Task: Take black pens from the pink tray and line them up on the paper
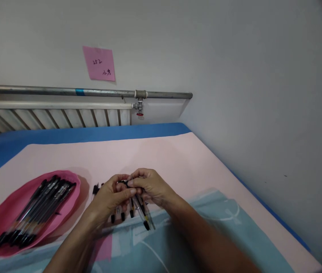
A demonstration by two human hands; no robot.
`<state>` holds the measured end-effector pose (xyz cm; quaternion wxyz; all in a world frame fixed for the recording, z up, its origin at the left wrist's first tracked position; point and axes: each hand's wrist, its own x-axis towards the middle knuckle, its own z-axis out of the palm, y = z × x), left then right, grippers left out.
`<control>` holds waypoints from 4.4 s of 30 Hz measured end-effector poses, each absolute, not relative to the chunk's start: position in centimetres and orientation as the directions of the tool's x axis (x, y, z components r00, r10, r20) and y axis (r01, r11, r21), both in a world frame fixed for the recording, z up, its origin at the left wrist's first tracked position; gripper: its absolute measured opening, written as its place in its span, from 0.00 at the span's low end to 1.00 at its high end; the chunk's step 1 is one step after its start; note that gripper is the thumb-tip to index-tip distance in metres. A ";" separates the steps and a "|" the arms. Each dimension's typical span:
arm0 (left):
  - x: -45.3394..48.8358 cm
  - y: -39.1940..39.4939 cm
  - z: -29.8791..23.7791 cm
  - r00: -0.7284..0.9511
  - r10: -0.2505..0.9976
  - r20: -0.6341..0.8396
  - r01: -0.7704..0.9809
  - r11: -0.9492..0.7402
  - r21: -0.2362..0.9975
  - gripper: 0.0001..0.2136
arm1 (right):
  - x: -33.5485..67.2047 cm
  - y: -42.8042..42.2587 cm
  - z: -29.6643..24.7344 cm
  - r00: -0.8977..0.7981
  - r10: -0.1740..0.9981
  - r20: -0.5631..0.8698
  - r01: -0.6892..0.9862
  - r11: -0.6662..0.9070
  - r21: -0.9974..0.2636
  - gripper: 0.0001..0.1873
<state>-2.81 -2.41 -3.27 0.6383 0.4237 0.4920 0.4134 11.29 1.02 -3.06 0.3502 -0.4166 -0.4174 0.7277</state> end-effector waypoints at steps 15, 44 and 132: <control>-4.4 -2.0 -3.6 0.039 0.962 -0.270 -0.010 0.270 0.963 0.23 | 14.5 5.0 -6.9 -0.041 0.923 -0.382 0.132 -0.374 -0.918 0.03; -4.0 -2.2 -2.5 -0.003 0.968 -0.252 0.074 0.252 0.965 0.23 | 14.2 3.3 -6.0 -0.166 0.979 -0.120 0.839 0.076 -0.539 0.07; -4.7 -2.0 -3.9 0.098 0.969 -0.227 0.596 0.126 0.793 0.18 | 17.0 2.1 -4.9 -0.355 0.935 -0.010 0.722 0.267 -0.639 0.06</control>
